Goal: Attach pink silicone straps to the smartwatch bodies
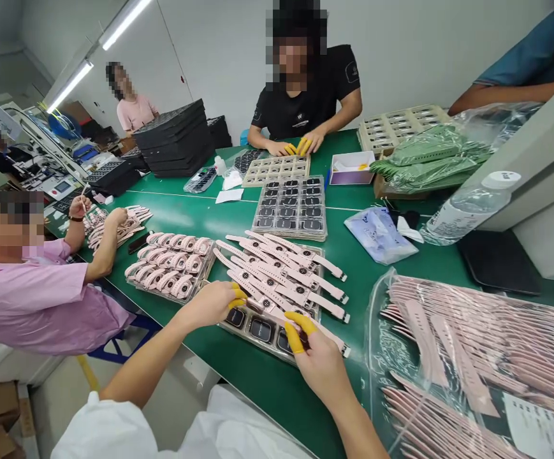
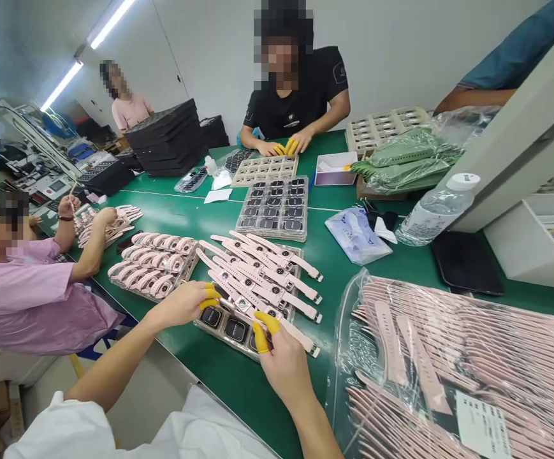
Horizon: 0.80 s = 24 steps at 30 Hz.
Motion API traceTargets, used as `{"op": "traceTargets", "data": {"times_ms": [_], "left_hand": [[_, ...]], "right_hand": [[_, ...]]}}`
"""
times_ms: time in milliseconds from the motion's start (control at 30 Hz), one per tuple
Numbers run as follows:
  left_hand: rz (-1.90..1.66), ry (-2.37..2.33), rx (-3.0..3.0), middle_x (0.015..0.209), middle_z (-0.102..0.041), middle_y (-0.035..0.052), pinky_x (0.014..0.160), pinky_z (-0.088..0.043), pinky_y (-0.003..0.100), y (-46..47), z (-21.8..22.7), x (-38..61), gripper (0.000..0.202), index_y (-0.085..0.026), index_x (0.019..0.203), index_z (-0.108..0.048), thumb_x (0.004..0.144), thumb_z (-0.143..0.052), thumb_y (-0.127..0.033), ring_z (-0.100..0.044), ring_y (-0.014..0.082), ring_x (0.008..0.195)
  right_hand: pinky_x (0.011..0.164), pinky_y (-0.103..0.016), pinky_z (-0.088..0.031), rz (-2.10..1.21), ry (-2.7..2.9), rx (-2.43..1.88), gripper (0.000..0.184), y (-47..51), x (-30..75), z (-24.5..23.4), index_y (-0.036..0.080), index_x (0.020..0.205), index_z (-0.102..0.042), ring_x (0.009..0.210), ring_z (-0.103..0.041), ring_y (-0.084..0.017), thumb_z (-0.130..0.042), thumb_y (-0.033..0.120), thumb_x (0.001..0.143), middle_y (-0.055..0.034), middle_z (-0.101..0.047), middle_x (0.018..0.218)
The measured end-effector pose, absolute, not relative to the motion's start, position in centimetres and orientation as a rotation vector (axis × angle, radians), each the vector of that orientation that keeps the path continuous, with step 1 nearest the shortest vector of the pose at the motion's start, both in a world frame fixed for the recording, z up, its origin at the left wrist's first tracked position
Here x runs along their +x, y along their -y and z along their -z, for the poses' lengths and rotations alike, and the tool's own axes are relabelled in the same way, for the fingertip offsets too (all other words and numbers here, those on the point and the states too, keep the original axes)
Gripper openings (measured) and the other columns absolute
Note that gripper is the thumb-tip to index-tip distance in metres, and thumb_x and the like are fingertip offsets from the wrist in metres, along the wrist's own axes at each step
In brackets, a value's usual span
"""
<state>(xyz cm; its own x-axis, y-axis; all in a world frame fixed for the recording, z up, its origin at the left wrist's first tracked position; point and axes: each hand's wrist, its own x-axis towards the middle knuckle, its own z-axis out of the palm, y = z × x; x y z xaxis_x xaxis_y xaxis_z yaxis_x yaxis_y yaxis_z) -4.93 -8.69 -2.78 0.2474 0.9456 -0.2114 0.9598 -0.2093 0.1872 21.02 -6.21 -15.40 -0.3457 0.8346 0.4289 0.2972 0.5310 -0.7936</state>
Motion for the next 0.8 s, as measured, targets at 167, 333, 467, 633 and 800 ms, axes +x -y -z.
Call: {"op": "traceTargets", "data": {"times_ms": [167,333,467,633,800], "left_hand": [[-0.006,-1.804,2.117,0.101,-0.074,0.0040,0.078,-0.049,0.031,8.5,2.8,-6.0,0.022,-0.025,0.113,-0.065,0.108,-0.045,-0.032,-0.069,0.0225,0.090],[-0.040,-1.826,2.098,0.104,-0.068,0.0051,0.083,-0.050,0.031,8.7,3.8,-7.2,0.020,-0.025,0.106,-0.065,0.105,-0.045,-0.025,-0.067,0.0212,0.090],[0.001,-1.848,2.087,0.105,-0.064,0.0056,0.084,-0.051,0.032,8.4,4.9,-8.4,0.025,-0.025,0.106,-0.067,0.101,-0.044,-0.016,-0.066,0.0211,0.090],[0.190,-1.872,2.084,0.106,-0.063,0.0066,0.078,-0.049,0.033,6.7,5.5,-9.9,0.028,-0.021,0.103,-0.067,0.097,-0.043,-0.008,-0.063,0.0209,0.081],[0.189,-1.793,2.192,0.108,-0.065,0.0074,0.089,-0.048,0.037,4.7,6.4,-10.4,0.024,-0.020,0.106,-0.066,0.099,-0.045,-0.009,-0.063,0.0235,0.092]], "right_hand": [[0.066,-0.032,-0.058,-0.658,2.035,-0.888,0.030,6.4,20.5,15.6,0.020,0.116,-0.072,0.078,-0.076,-0.023,-0.047,0.035,0.109,-0.0093,-0.079,0.098],[0.051,-0.031,-0.046,-0.422,2.195,-0.902,0.038,6.8,19.7,16.6,0.021,0.090,-0.070,0.061,-0.066,-0.021,-0.039,0.032,0.109,-0.0080,-0.071,0.077],[0.048,-0.032,-0.040,-0.336,2.231,-0.897,0.040,7.1,19.3,16.6,0.022,0.078,-0.063,0.058,-0.062,-0.020,-0.038,0.027,0.108,-0.0073,-0.065,0.072],[0.046,-0.031,-0.035,-0.452,2.205,-0.884,0.032,6.9,19.6,15.8,0.022,0.080,-0.061,0.053,-0.058,-0.018,-0.041,0.022,0.104,-0.0060,-0.063,0.073],[0.046,-0.030,-0.038,-0.612,2.183,-0.895,0.036,6.6,20.2,15.6,0.024,0.067,-0.051,0.048,-0.054,-0.016,-0.046,0.024,0.102,-0.0025,-0.059,0.065]]}}
